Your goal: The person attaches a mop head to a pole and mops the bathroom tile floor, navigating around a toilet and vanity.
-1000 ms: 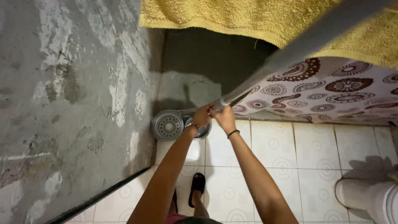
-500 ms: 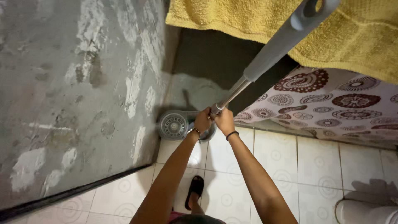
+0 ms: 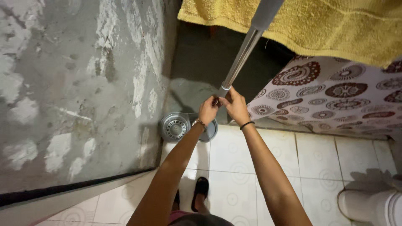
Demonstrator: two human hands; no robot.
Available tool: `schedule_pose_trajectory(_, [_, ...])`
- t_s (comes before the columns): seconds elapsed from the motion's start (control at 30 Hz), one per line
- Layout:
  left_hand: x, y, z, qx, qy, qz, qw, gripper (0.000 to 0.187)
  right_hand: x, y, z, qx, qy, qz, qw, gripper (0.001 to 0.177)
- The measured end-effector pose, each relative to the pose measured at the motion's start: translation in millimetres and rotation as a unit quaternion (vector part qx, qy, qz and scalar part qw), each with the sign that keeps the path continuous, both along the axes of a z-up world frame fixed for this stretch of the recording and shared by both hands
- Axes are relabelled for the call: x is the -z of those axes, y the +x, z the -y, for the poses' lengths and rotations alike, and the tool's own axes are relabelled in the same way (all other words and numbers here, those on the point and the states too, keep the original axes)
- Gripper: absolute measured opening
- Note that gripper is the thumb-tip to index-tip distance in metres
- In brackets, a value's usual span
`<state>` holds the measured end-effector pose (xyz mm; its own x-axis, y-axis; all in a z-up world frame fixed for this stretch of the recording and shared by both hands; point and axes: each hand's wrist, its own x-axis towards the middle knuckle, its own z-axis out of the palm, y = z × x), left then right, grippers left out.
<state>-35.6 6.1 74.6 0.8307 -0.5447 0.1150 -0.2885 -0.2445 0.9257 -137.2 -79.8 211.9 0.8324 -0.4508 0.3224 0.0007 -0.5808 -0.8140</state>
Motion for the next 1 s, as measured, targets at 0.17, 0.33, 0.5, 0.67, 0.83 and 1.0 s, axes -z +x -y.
schedule_pose_trajectory(0.17, [18.6, 6.0, -15.0, 0.022, -0.032, 0.066, 0.997, 0.037, 24.6, -5.2, -30.4, 0.054, 0.044, -0.014, 0.997, 0.043])
schedule_pose_trajectory(0.33, [85.2, -35.6, -28.2, 0.085, -0.063, 0.165, 0.981, 0.027, 82.0, -47.0, -50.4, 0.121, -0.02, -0.079, 0.989, 0.026])
schedule_pose_trajectory(0.5, [80.6, -107.3, -52.3, 0.13, -0.095, 0.1, 0.982, 0.027, 87.5, -114.7, -78.4, 0.114, -0.008, -0.1, 0.988, 0.031])
schedule_pose_trajectory(0.67, [38.8, -107.7, -65.4, 0.161, -0.092, 0.113, 0.976, 0.023, 55.5, -119.6, -82.0, 0.097, -0.019, -0.104, 0.99, 0.03])
schedule_pose_trajectory(0.83, [5.8, -99.9, -89.1, 0.212, -0.097, 0.035, 0.972, 0.028, 15.8, -122.0, -102.1, 0.081, -0.045, -0.112, 0.989, 0.032])
schedule_pose_trajectory(1.0, [2.4, -85.0, -92.1, 0.23, -0.068, -0.016, 0.971, 0.025, -5.2, -109.2, -113.3, 0.092, -0.024, -0.135, 0.986, 0.035])
